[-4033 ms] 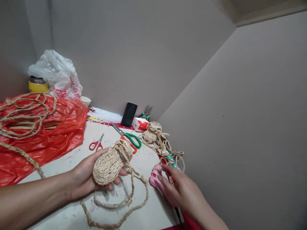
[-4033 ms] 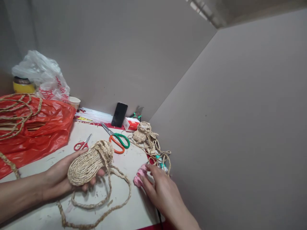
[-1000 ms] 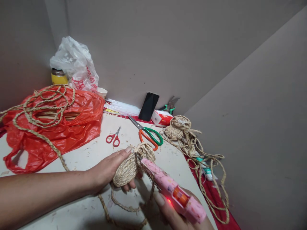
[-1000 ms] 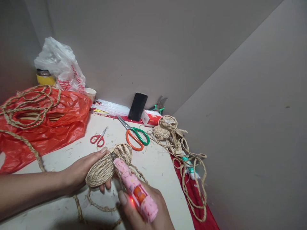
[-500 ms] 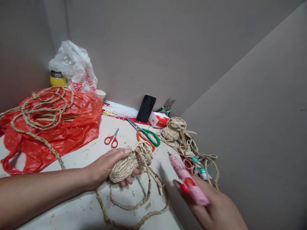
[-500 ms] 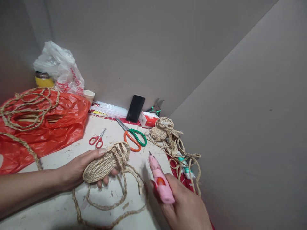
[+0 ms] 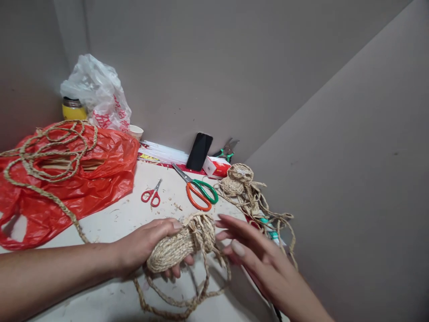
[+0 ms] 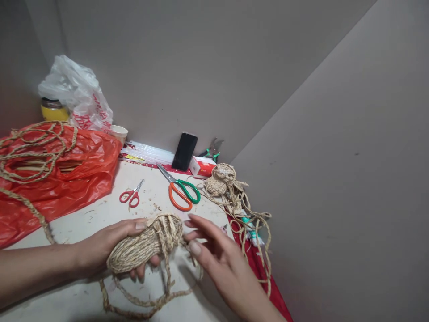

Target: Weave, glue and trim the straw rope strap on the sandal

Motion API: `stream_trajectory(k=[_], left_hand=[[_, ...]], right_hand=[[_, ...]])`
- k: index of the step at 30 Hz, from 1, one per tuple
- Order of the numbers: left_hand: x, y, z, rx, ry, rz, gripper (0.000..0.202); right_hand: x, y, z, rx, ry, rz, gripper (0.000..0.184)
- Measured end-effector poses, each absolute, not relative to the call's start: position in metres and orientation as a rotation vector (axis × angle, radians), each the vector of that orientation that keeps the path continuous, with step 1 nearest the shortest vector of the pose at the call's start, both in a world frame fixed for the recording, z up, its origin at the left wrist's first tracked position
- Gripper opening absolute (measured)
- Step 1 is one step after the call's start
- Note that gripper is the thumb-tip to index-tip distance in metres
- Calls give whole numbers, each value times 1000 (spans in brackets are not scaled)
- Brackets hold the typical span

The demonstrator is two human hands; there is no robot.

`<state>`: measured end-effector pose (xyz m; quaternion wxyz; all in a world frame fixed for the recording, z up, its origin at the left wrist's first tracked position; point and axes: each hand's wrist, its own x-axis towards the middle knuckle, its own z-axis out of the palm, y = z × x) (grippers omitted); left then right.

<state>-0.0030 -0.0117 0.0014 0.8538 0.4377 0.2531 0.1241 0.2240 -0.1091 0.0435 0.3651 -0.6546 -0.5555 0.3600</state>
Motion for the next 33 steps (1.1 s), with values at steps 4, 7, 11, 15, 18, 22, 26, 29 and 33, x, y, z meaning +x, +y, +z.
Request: stream_trajectory(k=[4, 7, 11, 15, 18, 22, 26, 29, 33], left_hand=[[-1, -15, 2, 882, 502, 220, 49], [0, -15, 3, 889, 481, 265, 45], [-1, -10, 4, 1032, 545, 443, 31], [-5, -1, 8, 1155, 730, 580, 34], [-8, -3, 13, 1324, 804, 760, 22], [-8, -14, 15, 1425, 743, 666, 15], [-7, -17, 13, 1494, 763, 635, 13], [-7, -17, 12, 1517, 773, 634, 14], [-7, -18, 13, 1477, 781, 634, 15]], right_hand=[[199, -85, 23, -1204, -1163, 1516, 44], [193, -82, 8, -1089, -938, 1587, 36], [194, -87, 5, -1171, -829, 1490, 32], [198, -90, 13, -1280, -871, 1371, 31], [197, -90, 18, -1333, -862, 1303, 33], [189, -88, 18, -1326, -833, 1308, 26], [178, -86, 19, -1262, -737, 1388, 23], [173, -87, 23, -1192, -650, 1405, 19], [169, -94, 27, -1073, -658, 1422, 32]])
